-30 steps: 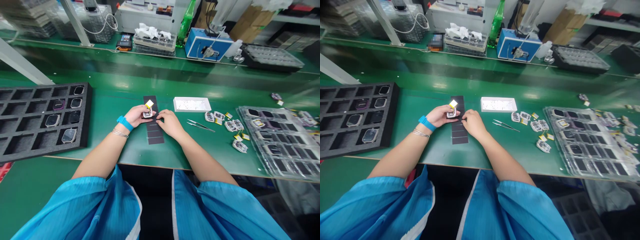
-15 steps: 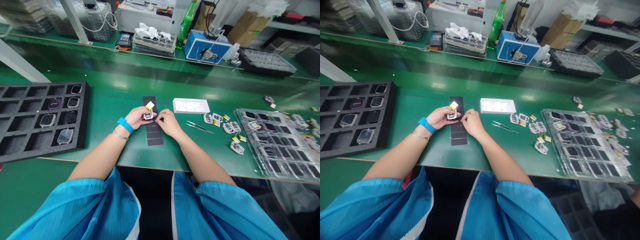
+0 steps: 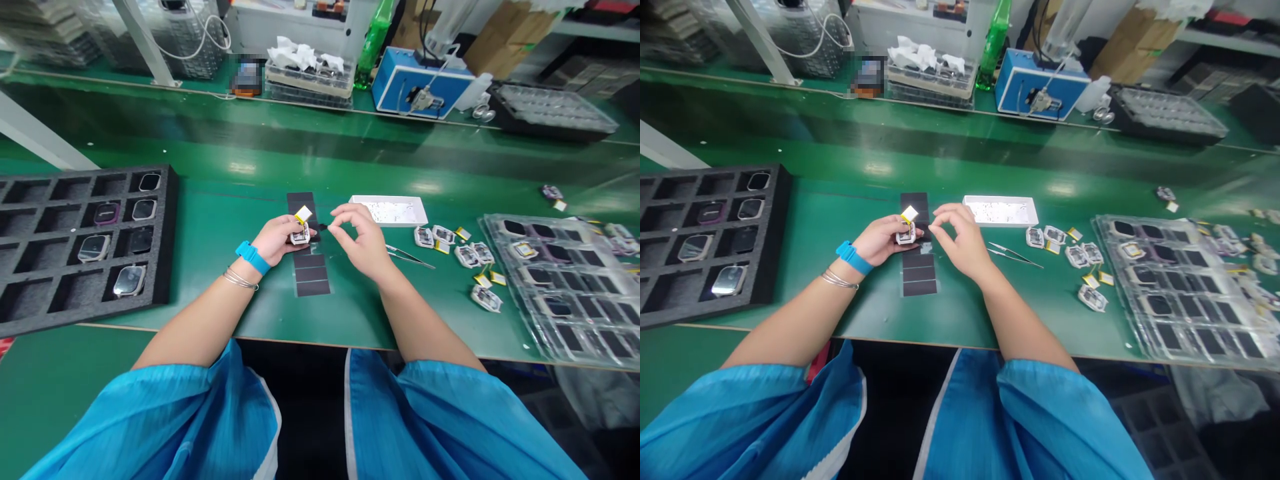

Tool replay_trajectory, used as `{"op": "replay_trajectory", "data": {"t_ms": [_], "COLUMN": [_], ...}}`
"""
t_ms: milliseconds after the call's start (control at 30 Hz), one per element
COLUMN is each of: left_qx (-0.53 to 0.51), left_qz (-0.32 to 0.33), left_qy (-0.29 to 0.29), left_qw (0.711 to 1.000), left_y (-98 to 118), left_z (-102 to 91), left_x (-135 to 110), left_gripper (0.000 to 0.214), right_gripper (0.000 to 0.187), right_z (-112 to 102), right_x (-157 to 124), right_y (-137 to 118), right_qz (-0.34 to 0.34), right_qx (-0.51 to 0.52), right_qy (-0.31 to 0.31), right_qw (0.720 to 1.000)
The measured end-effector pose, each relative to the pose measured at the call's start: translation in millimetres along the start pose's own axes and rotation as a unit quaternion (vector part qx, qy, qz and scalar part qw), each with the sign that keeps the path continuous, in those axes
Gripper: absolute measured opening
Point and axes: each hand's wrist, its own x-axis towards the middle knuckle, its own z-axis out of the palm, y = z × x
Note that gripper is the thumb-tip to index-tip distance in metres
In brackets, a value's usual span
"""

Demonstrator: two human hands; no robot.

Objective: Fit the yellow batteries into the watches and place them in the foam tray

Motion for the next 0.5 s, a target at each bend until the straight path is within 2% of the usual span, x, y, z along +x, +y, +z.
{"op": "replay_trajectory", "data": {"t_ms": [100,233,367,500], "left_qx": [0.021,0.035,0.039,0.048], "left_qz": [0.008,0.021,0.029,0.03], "left_qy": [0.007,0.007,0.006,0.004], "left_qw": [1.0,0.999,0.999,0.998], "left_y": [-1.1,-2.5,-3.1,-3.3], "left_z": [6.8,13.2,14.6,14.2], "left_x": [-4.4,-9.2,-10.0,-9.0], "left_gripper": [0.009,0.012,0.012,0.014], "right_gripper": [0.015,0.029,0.033,0.022], "right_z": [4.0,11.8,13.7,13.7], "right_x": [-0.5,-2.7,-2.9,-3.9], "right_y": [-2.3,-2.0,0.1,0.2], "right_qz": [0.075,0.15,0.163,0.136], "right_qx": [0.123,0.196,0.212,0.156], "right_qy": [0.041,-0.011,-0.04,-0.037], "right_qw": [0.989,0.969,0.963,0.978]}}
